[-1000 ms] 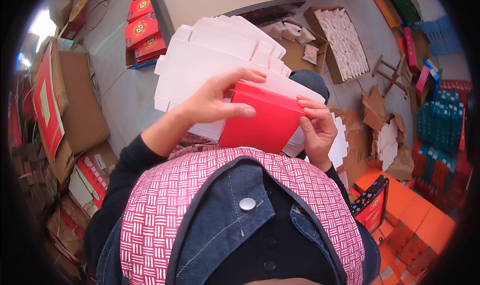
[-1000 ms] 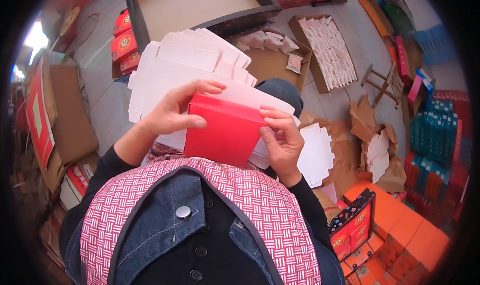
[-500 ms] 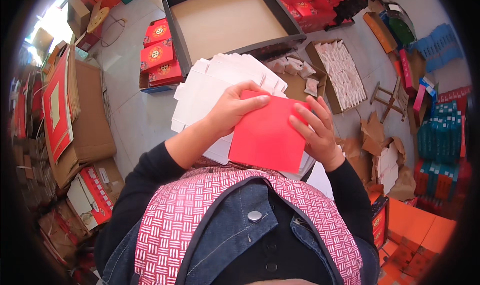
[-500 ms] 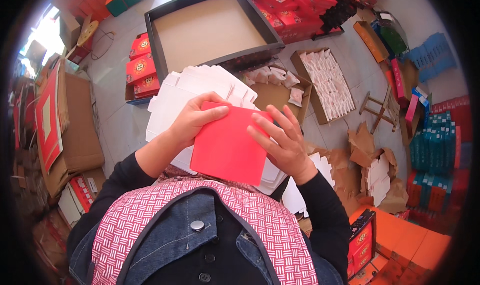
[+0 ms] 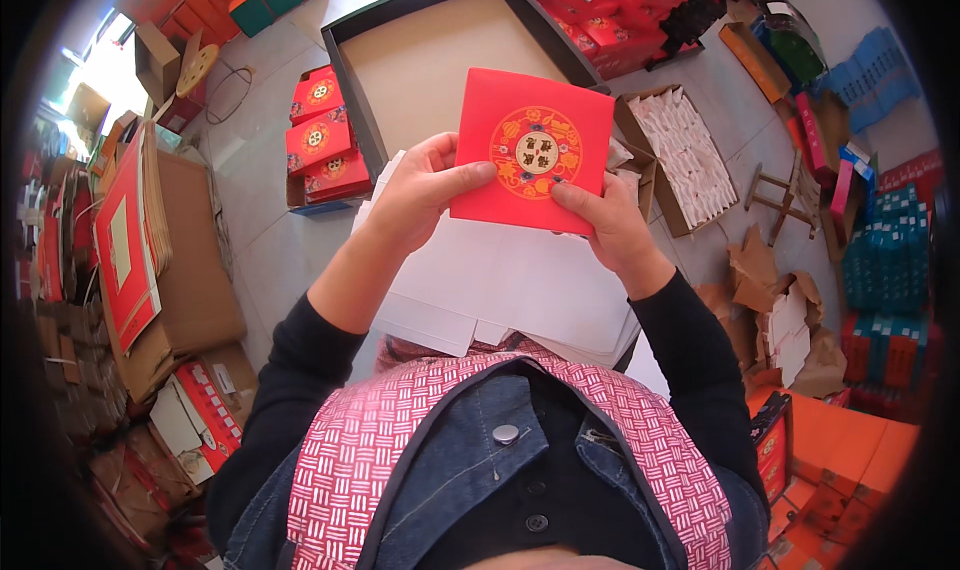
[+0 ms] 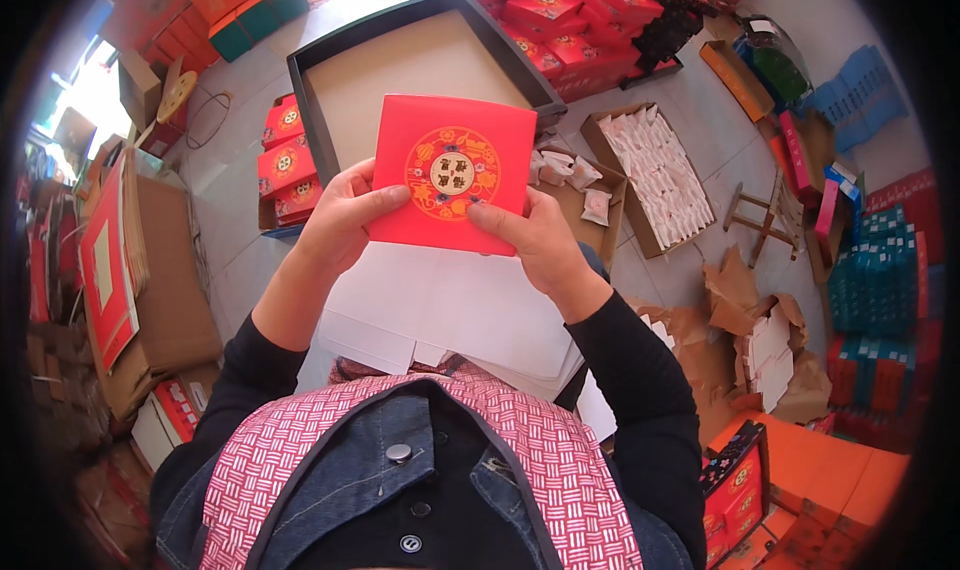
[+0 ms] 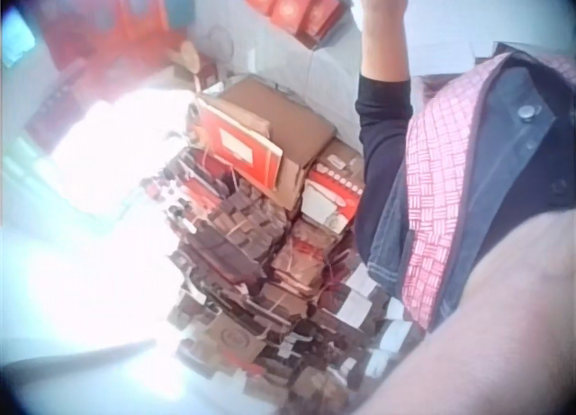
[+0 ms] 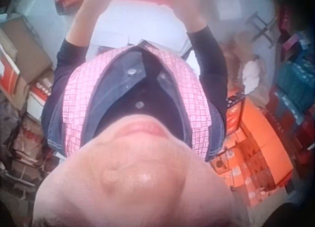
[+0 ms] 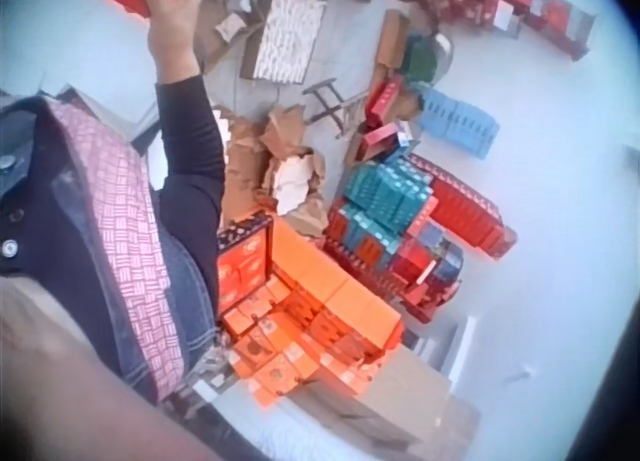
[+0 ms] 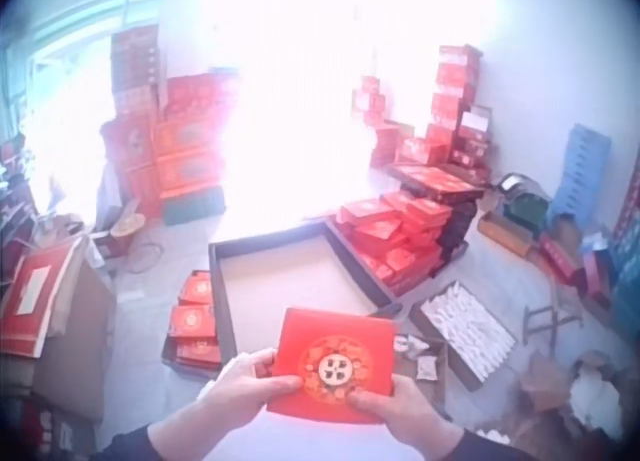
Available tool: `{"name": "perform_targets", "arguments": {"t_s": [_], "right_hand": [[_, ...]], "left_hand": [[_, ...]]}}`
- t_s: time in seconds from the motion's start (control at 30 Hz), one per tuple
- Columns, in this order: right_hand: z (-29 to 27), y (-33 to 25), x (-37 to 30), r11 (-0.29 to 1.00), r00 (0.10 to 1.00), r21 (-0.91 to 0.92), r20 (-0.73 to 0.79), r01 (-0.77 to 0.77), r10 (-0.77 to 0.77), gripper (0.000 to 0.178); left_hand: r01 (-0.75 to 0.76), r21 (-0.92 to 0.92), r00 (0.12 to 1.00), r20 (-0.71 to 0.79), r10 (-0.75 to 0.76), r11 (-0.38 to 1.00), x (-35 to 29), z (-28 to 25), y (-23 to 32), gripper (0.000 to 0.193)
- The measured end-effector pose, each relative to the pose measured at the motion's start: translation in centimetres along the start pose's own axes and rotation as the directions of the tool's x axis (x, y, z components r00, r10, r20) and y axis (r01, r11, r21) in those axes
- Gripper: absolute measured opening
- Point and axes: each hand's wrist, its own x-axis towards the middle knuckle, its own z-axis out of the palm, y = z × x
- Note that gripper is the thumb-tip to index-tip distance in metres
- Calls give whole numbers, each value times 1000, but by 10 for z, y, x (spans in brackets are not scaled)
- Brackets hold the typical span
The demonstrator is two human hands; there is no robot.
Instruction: The person assembles small red boxes by folding flat white cardboard pieces and inserting them into red printed covers. They repeatedly pick up a flat piece, fold it into a box shape, and place the finished unit into a larger tray.
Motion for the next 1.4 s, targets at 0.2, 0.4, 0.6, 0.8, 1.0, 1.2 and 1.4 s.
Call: {"name": "perform_targets", "arguments": {"t_s": [0.2, 0.4, 0.6, 0.8, 1.0, 1.2, 1.4], "right_hand": [[-7, -1, 10, 996, 992, -67, -109, -64, 56, 51], [-19, -64, 41, 641, 895, -696, 6, 324, -446, 71], [6, -85, 49, 955, 953, -294, 278, -33, 118, 53], [-15, -22, 65, 939, 971, 275, -173, 208, -165, 34], [18, 29, 76, 971, 900, -13, -372, 239, -226, 41], [-5, 5, 49, 987, 922, -122, -359, 107, -144, 41], [-22, -3, 9, 979, 902, -140, -385, 149, -193, 36]], "left_hand": [[-2, -127, 998, -60, -5, 992, 12, -15, -3, 41], [-1, 286, 991, 130, -38, 958, 21, -26, 31, 46], [103, 152, 952, 272, -142, 983, 42, -23, 45, 54], [5, -502, 999, 39, 17, 865, 28, -33, 6, 53], [-200, -330, 897, -440, 37, 922, 48, -4, -23, 42], [-318, 78, 813, -491, 314, 945, 115, -122, 15, 41], [-93, 322, 812, -523, 259, 942, 138, -182, -26, 91]]}}
